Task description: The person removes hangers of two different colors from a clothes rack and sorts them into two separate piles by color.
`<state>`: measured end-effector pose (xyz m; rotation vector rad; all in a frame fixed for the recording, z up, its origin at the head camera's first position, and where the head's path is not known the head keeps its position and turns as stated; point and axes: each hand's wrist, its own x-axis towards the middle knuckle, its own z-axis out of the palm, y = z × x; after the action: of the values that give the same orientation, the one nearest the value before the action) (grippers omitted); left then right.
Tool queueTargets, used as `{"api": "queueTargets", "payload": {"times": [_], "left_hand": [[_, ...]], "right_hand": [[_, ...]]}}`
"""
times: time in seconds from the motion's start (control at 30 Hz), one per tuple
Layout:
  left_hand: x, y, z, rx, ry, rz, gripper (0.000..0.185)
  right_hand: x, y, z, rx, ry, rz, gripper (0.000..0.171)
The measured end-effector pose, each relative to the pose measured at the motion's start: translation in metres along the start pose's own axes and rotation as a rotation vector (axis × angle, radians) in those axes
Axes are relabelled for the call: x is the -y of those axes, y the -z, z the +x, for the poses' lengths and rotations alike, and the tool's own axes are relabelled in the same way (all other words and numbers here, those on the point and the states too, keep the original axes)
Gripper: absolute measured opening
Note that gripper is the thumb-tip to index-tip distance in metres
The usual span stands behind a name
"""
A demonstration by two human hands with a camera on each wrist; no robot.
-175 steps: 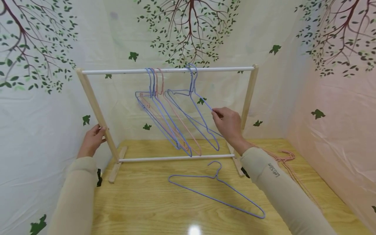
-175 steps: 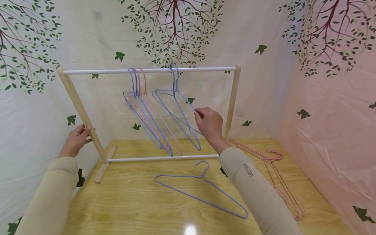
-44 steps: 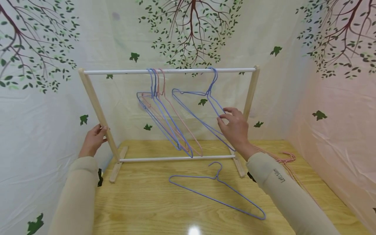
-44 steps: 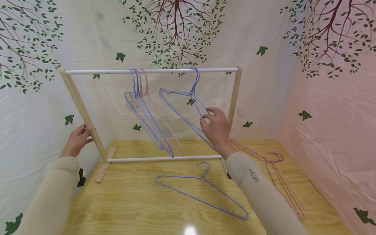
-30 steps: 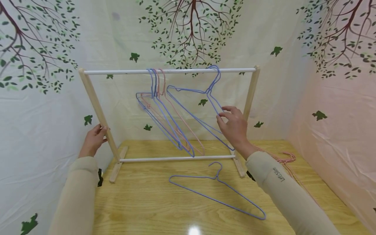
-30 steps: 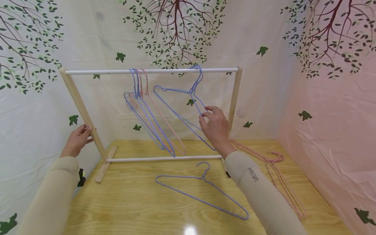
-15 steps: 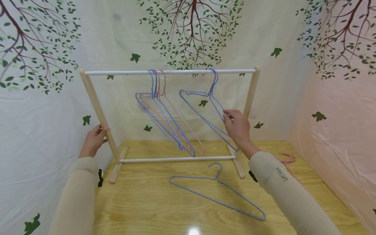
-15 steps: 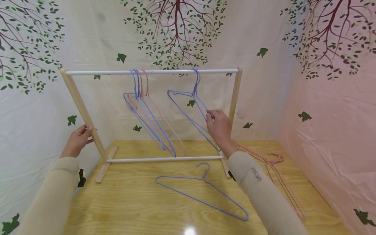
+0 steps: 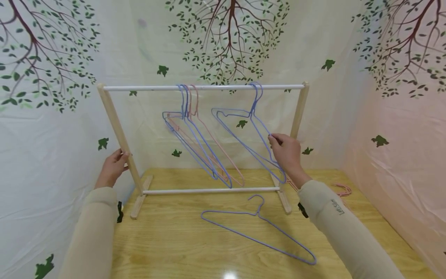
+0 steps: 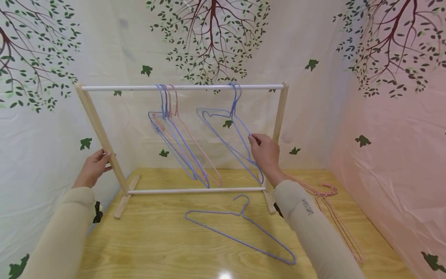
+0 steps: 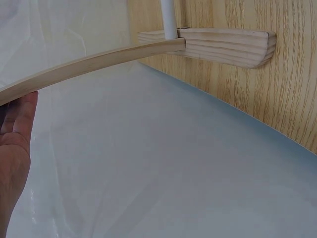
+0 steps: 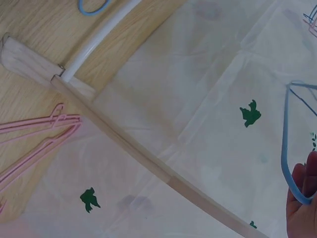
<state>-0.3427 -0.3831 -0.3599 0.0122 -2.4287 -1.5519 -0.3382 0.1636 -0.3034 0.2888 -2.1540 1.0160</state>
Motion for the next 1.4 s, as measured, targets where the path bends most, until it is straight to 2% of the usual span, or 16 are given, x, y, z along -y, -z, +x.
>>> {"api": "queueTargets", "payload": {"times": [0.27,0.57,0.7,0.9,1.4], "left_hand": [[0.001,0.001,-0.003,0.000,-0.022,0.017,0.056],[-0.002,0.000,-0.006,-0.007,-0.042,0.018,0.054],[-0.003,-0.001,-0.006,-0.006,-0.041,0.012,0.054],[-0.003,-0.001,-0.002,0.007,-0.003,0.005,0.056],[-0.001,0.002,0.000,0.004,-0.024,0.006,0.055]], "right_hand": [[-0.010,-0.002,0.003,-0.055,0.107,0.052,0.017],[-0.029,-0.012,0.008,-0.127,0.236,0.176,0.010],[-0.033,-0.020,0.006,-0.129,0.180,0.229,0.011],[-0.036,-0.028,0.003,-0.122,0.119,0.284,0.012],[-0.038,-0.029,0.001,-0.114,0.041,0.312,0.012]]}}
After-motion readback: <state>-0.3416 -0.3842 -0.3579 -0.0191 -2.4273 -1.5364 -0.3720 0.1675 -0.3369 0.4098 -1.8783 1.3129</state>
